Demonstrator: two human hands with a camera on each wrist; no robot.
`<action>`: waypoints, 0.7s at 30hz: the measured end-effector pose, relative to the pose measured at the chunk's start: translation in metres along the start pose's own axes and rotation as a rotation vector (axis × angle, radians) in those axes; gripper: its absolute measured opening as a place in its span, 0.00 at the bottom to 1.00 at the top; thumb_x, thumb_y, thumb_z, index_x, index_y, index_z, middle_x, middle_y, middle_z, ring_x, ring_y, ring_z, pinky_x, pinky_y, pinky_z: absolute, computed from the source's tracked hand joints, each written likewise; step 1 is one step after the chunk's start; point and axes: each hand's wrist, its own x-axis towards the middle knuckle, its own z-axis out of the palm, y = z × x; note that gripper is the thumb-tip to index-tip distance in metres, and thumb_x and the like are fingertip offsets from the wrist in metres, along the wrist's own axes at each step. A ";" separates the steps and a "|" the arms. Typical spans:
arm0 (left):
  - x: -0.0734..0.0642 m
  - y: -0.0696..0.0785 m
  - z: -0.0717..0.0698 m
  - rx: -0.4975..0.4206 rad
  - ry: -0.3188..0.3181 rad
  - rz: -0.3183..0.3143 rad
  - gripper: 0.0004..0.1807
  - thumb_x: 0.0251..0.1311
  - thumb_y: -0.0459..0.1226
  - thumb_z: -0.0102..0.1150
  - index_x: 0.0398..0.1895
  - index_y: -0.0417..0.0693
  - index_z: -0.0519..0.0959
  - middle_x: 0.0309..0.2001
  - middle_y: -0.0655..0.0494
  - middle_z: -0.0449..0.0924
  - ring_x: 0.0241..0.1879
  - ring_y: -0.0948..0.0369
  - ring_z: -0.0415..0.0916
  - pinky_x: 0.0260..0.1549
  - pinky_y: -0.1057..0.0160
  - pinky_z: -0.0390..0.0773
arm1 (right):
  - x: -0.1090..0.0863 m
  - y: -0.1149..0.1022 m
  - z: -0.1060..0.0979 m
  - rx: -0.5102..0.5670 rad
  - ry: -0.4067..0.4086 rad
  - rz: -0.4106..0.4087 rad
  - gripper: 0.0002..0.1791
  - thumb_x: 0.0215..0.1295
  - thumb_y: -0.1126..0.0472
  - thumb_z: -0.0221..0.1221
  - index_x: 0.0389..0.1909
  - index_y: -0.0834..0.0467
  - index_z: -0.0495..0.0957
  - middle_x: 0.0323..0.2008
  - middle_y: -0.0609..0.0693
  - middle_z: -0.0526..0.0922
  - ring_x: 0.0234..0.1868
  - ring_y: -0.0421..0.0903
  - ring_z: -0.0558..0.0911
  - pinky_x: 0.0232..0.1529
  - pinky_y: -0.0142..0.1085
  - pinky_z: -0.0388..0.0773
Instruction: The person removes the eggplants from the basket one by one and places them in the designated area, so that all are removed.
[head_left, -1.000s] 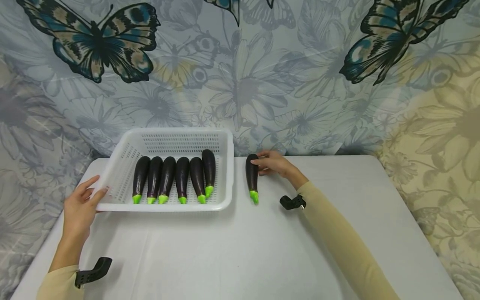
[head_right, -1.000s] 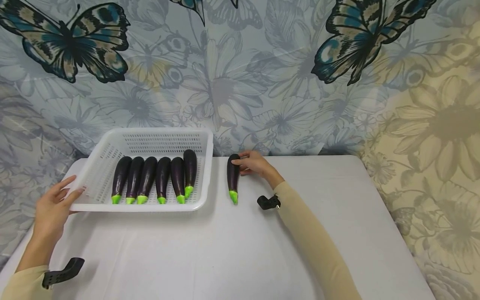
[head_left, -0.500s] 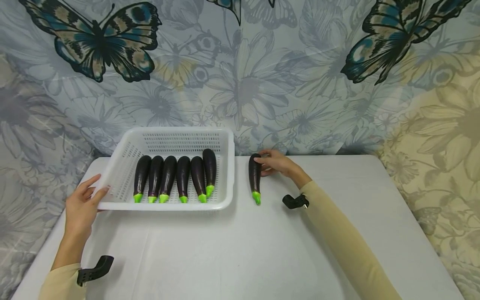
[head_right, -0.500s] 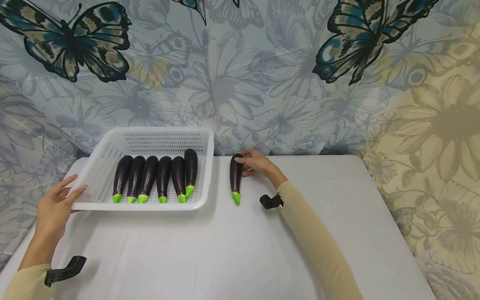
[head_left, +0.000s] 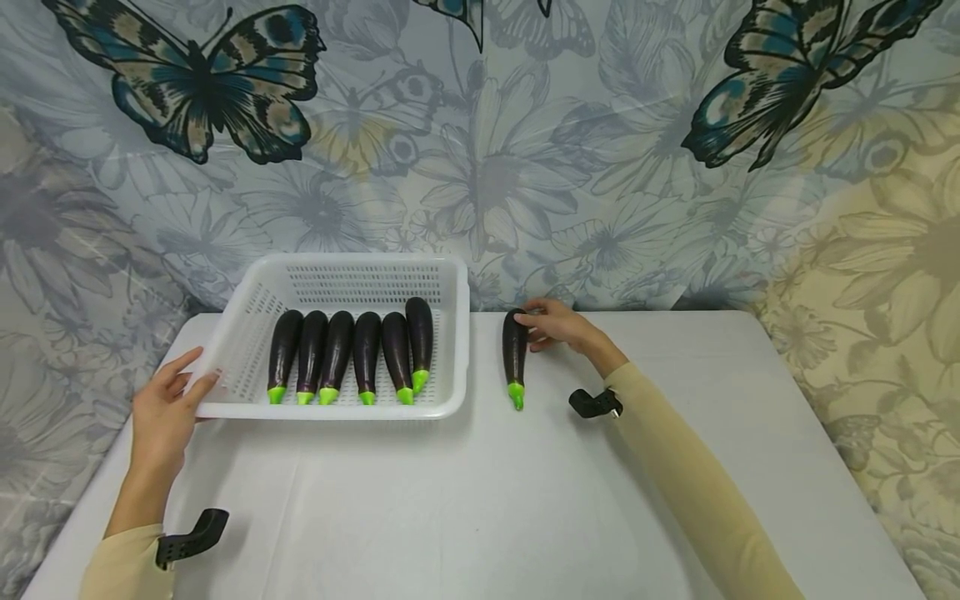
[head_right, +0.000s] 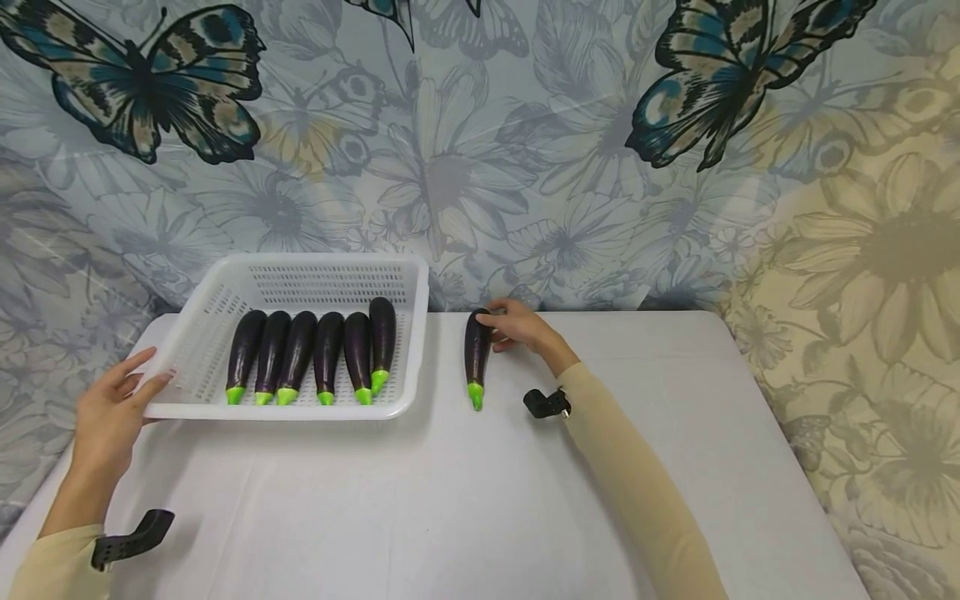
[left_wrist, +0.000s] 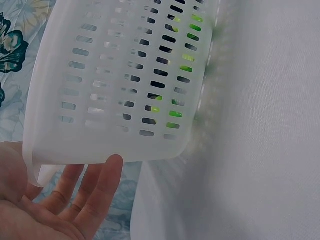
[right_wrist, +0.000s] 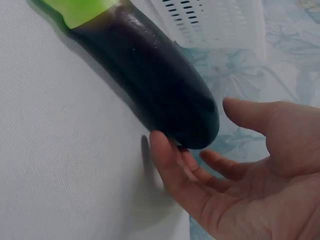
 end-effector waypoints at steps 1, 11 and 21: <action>-0.004 0.005 0.001 -0.007 0.003 -0.005 0.31 0.63 0.45 0.64 0.70 0.63 0.69 0.44 0.66 0.77 0.35 0.74 0.74 0.22 0.74 0.79 | -0.001 0.000 0.000 -0.007 0.004 0.000 0.35 0.75 0.55 0.52 0.73 0.69 0.51 0.64 0.70 0.64 0.58 0.64 0.74 0.55 0.49 0.77; 0.003 -0.004 0.001 0.025 0.011 -0.023 0.30 0.63 0.48 0.63 0.69 0.67 0.69 0.44 0.66 0.75 0.37 0.73 0.74 0.24 0.74 0.80 | -0.006 -0.004 -0.008 -0.067 0.025 -0.031 0.33 0.76 0.56 0.50 0.71 0.71 0.54 0.64 0.71 0.65 0.57 0.65 0.76 0.54 0.50 0.78; -0.014 0.023 0.002 0.025 0.002 -0.057 0.30 0.66 0.45 0.60 0.71 0.62 0.67 0.48 0.59 0.76 0.38 0.71 0.73 0.26 0.75 0.79 | -0.014 -0.016 -0.019 -0.154 0.018 -0.069 0.31 0.77 0.55 0.48 0.70 0.72 0.57 0.64 0.72 0.65 0.59 0.67 0.74 0.55 0.50 0.77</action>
